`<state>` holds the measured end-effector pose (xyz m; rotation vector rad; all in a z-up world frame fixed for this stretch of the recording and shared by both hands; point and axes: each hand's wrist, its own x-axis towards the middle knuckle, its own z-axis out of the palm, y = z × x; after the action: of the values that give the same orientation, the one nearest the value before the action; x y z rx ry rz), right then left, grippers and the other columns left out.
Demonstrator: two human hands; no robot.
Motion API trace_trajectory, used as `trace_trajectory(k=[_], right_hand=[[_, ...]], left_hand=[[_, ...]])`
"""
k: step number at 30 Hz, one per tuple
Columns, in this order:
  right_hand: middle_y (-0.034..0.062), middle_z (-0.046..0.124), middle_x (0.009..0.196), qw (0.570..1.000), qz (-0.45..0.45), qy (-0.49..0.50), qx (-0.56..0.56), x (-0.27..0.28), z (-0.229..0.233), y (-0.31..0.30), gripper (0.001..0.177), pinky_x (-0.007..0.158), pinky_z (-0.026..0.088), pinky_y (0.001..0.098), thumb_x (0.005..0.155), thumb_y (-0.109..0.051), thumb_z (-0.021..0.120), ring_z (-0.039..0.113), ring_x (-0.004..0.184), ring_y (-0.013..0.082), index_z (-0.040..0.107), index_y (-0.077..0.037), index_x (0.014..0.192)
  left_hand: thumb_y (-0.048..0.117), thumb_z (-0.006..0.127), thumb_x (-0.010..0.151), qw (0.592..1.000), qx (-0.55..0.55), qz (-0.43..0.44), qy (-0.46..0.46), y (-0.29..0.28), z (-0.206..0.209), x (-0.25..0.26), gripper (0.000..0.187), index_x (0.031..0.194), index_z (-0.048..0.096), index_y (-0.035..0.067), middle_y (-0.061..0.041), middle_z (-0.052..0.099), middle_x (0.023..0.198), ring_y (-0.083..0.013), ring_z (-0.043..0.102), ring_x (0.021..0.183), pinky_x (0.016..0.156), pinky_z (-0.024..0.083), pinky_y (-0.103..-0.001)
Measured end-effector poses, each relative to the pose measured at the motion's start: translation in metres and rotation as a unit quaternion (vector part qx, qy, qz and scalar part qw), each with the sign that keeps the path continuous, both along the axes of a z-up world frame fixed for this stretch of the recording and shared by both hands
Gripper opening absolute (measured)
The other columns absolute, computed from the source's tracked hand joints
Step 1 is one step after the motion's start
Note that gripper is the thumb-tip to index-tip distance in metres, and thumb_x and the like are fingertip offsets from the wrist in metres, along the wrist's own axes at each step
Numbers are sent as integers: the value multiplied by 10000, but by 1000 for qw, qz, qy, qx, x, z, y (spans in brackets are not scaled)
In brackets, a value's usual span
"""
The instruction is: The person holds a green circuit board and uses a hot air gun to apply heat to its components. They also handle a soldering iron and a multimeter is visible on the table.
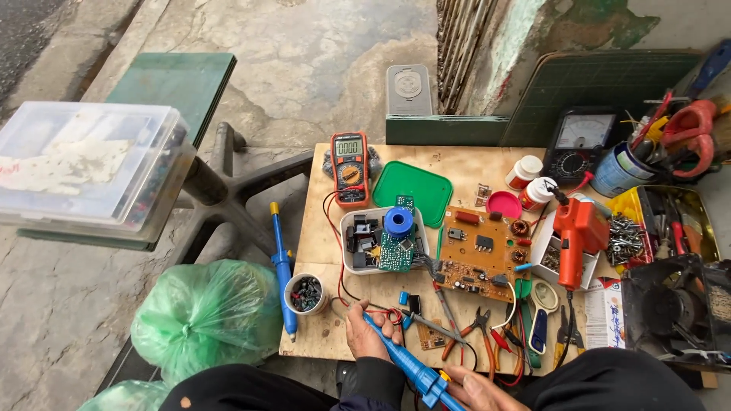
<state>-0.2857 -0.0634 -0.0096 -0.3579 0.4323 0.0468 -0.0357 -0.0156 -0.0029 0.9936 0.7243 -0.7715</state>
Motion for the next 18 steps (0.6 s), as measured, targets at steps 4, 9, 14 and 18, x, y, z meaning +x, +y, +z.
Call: trace_trajectory(k=[4, 9, 14, 18], right_hand=[[12, 861, 1492, 855, -20, 453, -251, 63, 131, 32, 595, 1230, 687, 476, 1041, -456, 545, 843, 1362, 270, 854, -228, 1495], [149, 900, 1132, 816, -191, 486, -247, 93, 143, 43, 446, 971, 619, 472, 1042, -298, 712, 831, 1106, 308, 975, 60, 1005], [49, 877, 986, 805, -170, 471, -319, 80, 96, 43, 506, 1110, 628, 450, 985, -478, 695, 819, 1060, 264, 969, -60, 906], [-42, 816, 1350, 858, -66, 406, -307, 66, 102, 38, 482, 1204, 641, 440, 965, -544, 665, 784, 1324, 186, 871, -235, 1272]], left_hand=[[232, 484, 1049, 999, -2, -25, 21, -6, -8, -19, 190, 1157, 563, 98, -77, 403, 714, -195, 313, 484, 369, 241, -369], [226, 474, 1056, 998, 1, -66, 21, -19, -1, -34, 150, 995, 514, 95, -64, 350, 715, -191, 267, 478, 348, 193, -360], [205, 463, 1073, 997, 53, -46, 26, -14, 0, -33, 88, 1033, 476, 128, -68, 331, 744, -197, 236, 527, 411, 188, -381], [248, 510, 1048, 999, -6, -51, 8, -13, -7, -29, 129, 1040, 505, 119, -59, 354, 710, -179, 257, 492, 363, 206, -344]])
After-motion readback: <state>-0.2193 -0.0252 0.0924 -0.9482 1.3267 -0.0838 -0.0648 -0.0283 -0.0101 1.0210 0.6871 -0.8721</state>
